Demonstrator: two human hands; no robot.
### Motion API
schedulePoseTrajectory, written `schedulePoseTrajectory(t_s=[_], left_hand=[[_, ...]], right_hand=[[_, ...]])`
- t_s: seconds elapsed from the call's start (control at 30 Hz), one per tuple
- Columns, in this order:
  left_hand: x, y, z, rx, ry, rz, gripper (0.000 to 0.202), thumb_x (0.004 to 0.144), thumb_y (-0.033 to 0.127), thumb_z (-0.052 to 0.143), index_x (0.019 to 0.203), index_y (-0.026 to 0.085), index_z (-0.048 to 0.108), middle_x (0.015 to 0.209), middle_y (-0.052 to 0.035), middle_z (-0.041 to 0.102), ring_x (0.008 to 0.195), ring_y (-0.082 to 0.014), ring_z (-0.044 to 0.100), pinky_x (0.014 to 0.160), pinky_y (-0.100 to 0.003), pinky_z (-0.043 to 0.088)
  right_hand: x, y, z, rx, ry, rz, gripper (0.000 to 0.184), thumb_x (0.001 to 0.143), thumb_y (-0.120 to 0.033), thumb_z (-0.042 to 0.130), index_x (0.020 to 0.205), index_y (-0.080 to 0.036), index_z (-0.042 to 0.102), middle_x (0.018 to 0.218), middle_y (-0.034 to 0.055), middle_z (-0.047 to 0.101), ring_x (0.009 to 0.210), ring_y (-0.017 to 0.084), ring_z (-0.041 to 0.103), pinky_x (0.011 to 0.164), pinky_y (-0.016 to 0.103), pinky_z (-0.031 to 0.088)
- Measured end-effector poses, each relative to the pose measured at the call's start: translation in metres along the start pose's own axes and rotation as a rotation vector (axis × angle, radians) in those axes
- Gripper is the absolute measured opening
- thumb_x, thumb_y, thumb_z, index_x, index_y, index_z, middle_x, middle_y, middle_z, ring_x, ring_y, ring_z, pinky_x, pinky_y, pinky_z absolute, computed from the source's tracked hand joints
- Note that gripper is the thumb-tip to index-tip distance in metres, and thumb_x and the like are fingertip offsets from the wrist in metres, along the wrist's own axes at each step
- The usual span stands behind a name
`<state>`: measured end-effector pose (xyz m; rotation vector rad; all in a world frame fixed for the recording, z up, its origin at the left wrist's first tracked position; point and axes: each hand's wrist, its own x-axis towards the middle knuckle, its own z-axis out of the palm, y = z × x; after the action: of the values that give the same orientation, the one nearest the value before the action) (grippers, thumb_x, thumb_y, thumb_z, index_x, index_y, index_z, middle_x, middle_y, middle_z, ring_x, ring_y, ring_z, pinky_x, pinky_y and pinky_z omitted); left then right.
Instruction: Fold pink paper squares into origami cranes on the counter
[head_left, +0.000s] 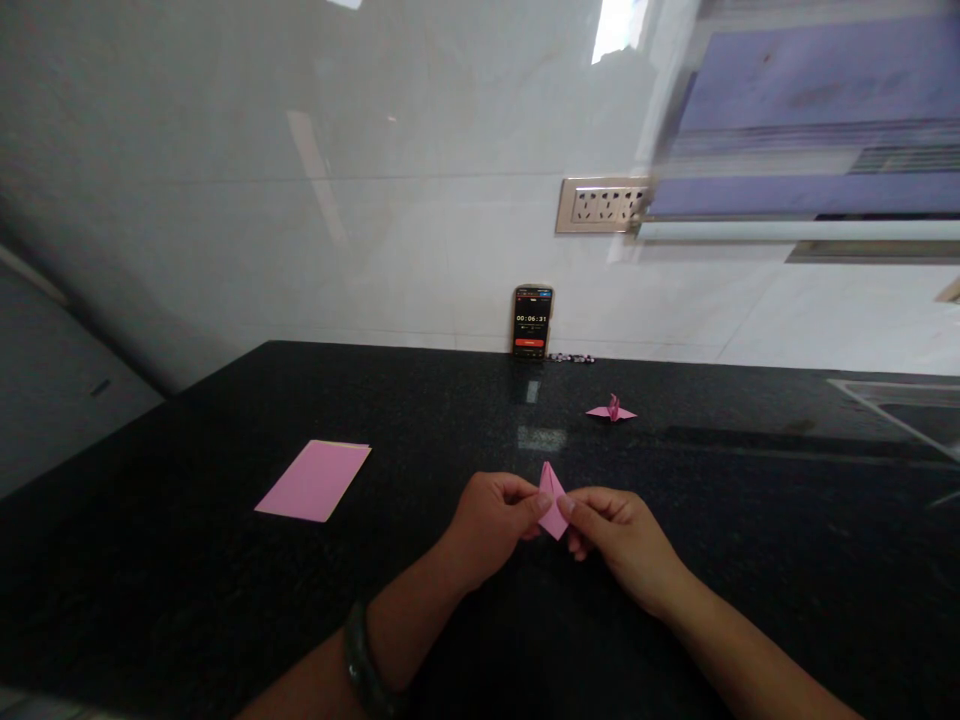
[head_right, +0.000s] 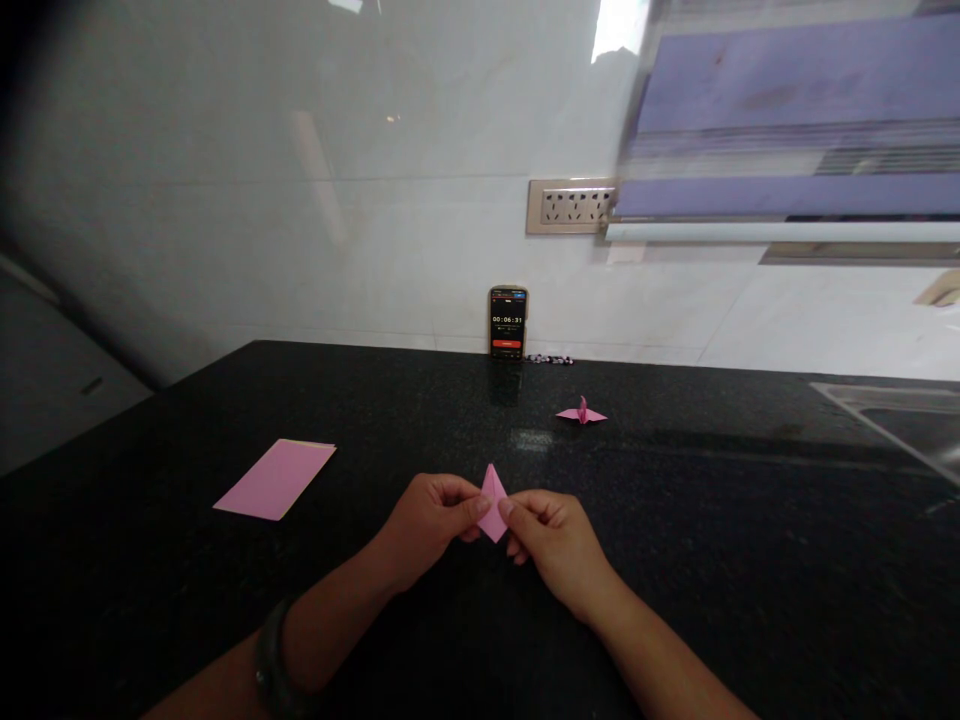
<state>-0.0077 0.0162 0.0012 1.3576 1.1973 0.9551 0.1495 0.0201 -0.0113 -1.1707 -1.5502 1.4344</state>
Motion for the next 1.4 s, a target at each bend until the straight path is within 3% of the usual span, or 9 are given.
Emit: schedulePoseTrajectory(t_s=[0.77,1.0,1.4], left_hand=[[0.0026,-0.0054,0.0013,0.037,0.036,-0.01,0.026,0.068,0.035,0.053,0.06,0.012,0.061,0.05,-0.0012,0.055,0.043,-0.0099,0.048,0.042,-0.02,0.036],[0.0022,-0.0015,-0.0003,-0.002,0.004,-0.069,0.023,0.065,0.033,0.056,0.058,0.012,0.062,0.05,-0.0021,0.056,0.043,-0.0102,0.049,0.043,-0.021,0.038],[0.0016,-0.007,0.0023,0.019,-0.033,0.044,0.022,0.068,0.033,0.056,0.064,0.012,0.063,0.058,-0.0028,0.06,0.052,-0.011,0.051,0.048,-0.021,0.037]], right_hand=[[0.0015,-0.0002,-0.0012,-0.118,-0.004,-0.016,0.029,0.078,-0.035,0.048,0.062,-0.013,0.06,0.047,-0.0019,0.05,0.043,0.007,0.042,0.043,0.019,0.032],[0.0027,0.0005,-0.0021,-0.105,-0.021,-0.008,0.027,0.077,-0.032,0.049,0.061,-0.013,0.06,0.047,-0.0019,0.05,0.043,0.007,0.043,0.043,0.019,0.033],[0.0016,-0.0018,-0.0004,-0.049,-0.072,0.023,0.021,0.072,-0.031,0.054,0.061,-0.014,0.056,0.046,-0.0042,0.048,0.04,0.006,0.041,0.041,0.018,0.029]])
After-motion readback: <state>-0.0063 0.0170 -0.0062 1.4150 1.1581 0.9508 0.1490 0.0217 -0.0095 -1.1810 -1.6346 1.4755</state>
